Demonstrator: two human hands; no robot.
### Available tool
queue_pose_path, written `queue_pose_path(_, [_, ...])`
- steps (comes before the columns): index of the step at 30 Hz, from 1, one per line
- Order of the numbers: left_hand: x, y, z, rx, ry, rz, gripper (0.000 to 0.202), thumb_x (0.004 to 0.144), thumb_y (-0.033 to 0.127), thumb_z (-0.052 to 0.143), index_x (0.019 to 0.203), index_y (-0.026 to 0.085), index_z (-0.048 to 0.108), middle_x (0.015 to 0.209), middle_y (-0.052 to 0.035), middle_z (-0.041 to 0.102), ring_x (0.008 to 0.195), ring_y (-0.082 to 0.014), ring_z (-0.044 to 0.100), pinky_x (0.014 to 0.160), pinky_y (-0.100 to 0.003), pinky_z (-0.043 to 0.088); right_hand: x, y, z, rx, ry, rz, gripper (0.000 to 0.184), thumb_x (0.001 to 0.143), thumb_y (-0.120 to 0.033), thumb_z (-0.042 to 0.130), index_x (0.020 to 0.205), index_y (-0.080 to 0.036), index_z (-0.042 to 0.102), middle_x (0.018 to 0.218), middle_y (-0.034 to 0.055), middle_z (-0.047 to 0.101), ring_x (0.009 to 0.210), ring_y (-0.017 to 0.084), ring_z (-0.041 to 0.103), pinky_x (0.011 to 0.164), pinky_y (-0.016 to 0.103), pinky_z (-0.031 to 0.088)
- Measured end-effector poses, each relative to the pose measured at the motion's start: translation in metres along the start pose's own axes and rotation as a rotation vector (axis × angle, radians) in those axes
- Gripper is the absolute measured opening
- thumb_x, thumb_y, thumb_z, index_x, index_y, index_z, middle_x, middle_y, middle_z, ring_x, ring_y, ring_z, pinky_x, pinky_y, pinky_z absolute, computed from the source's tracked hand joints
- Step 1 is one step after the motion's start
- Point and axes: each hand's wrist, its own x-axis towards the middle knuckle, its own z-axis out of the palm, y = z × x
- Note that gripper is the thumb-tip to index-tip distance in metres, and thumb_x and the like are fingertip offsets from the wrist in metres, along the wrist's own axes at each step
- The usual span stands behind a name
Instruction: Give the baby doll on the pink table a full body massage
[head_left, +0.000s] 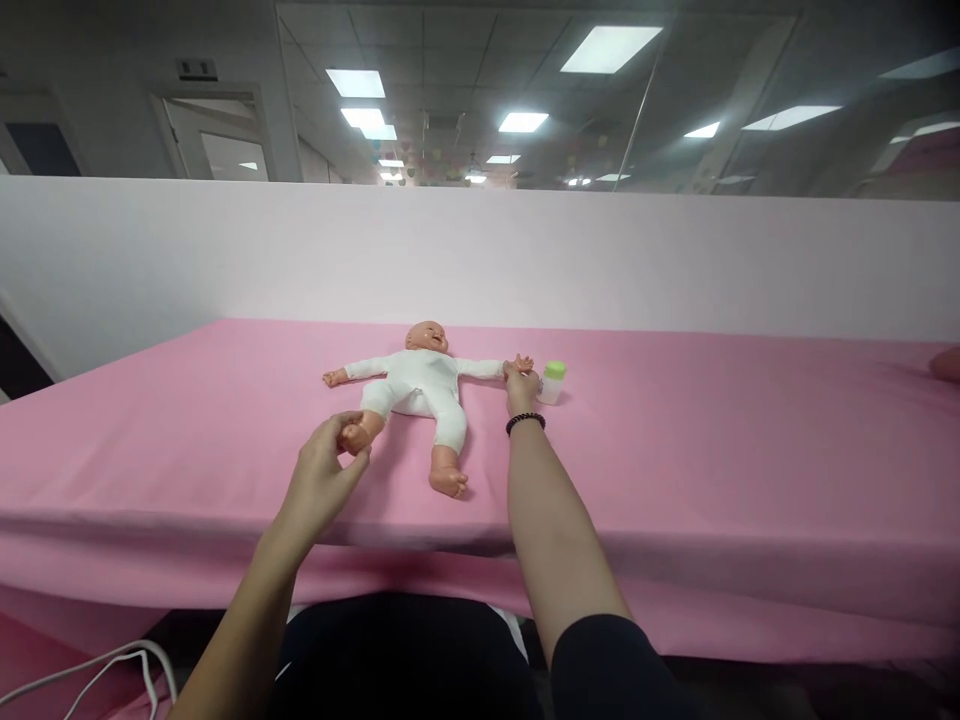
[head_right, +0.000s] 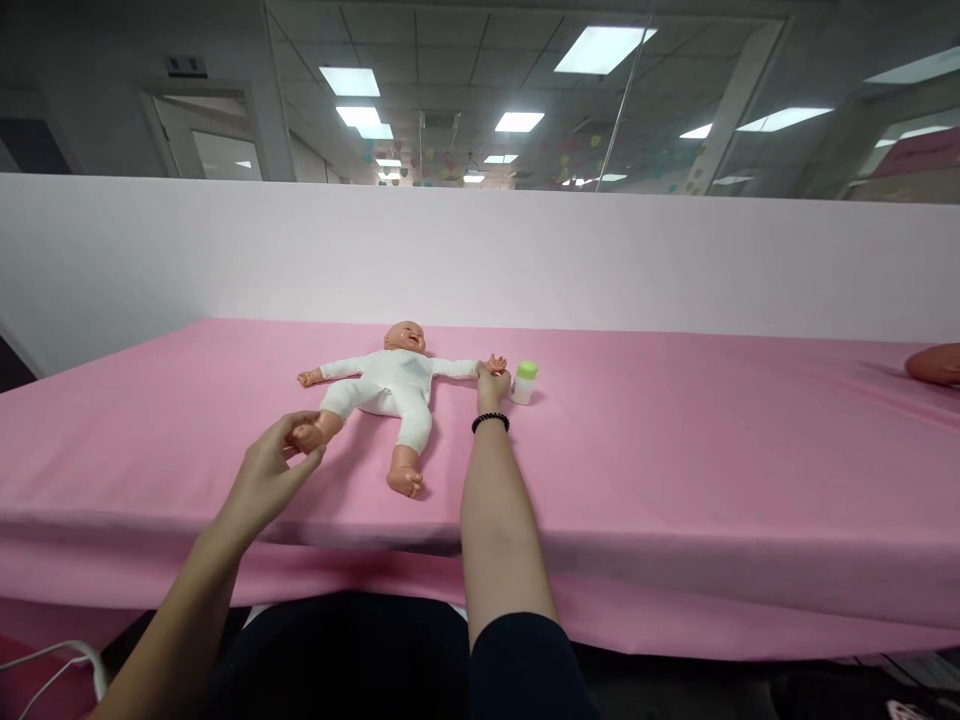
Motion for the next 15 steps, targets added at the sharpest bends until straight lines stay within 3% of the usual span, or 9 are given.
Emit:
queue_pose_path(3, [0.03,0.008,0.0,-0.084,0.022,0.044,0.035,0.085,0.034,0.063,0.118,0.022,0.064,0.124,-0.0069,0.07,0.109,-0.0243,0.068,0.097,-0.04,0.055,-0.003,-0.013,0.011,-0.104,0.026,-0.016,0.029,0.091,-0.026,0.073,0.114,-0.012,0.063,0.112,0.0091,0.069,0.097,0.02,0.067,0.089,0.038,0.056])
queue_pose_path(6, [0.074,0.015,0.01,-0.053,0.001,0.117,0.029,0.085,0.03,0.063,0.113,0.022,0.063,0.116,-0.0065,0.072,0.104,-0.0239,0.069,0.091,-0.038,0.056,-0.013,-0.031,0.026,-0.187,-0.029,-0.102,0.038,0.085,-0.023,0.073,0.118,-0.012,0.061,0.117,0.0126,0.07,0.1,0.022,0.067,0.092,0.037,0.053])
queue_pose_path(11, [0.137,0.005,0.045,0.117,-0.109,0.182,0.024,0.079,0.015,0.061,0.102,0.021,0.06,0.086,-0.0042,0.069,0.08,-0.0237,0.065,0.074,-0.037,0.051,-0.048,-0.059,0.05,-0.297,-0.307,-0.358,0.032,0.085,-0.019,0.064,0.118,-0.019,0.066,0.12,0.0081,0.072,0.107,0.023,0.064,0.096,0.035,0.05])
queue_pose_path(15, [0.147,-0.013,0.07,0.086,-0.126,0.214,0.021,0.077,0.014,0.06,0.096,0.02,0.056,0.085,-0.0049,0.067,0.079,-0.0244,0.064,0.075,-0.038,0.05,-0.071,-0.066,0.059,-0.409,-0.54,-0.511,0.036,0.079,-0.009,0.064,0.111,-0.021,0.072,0.11,0.008,0.074,0.102,0.028,0.063,0.1,0.042,0.048])
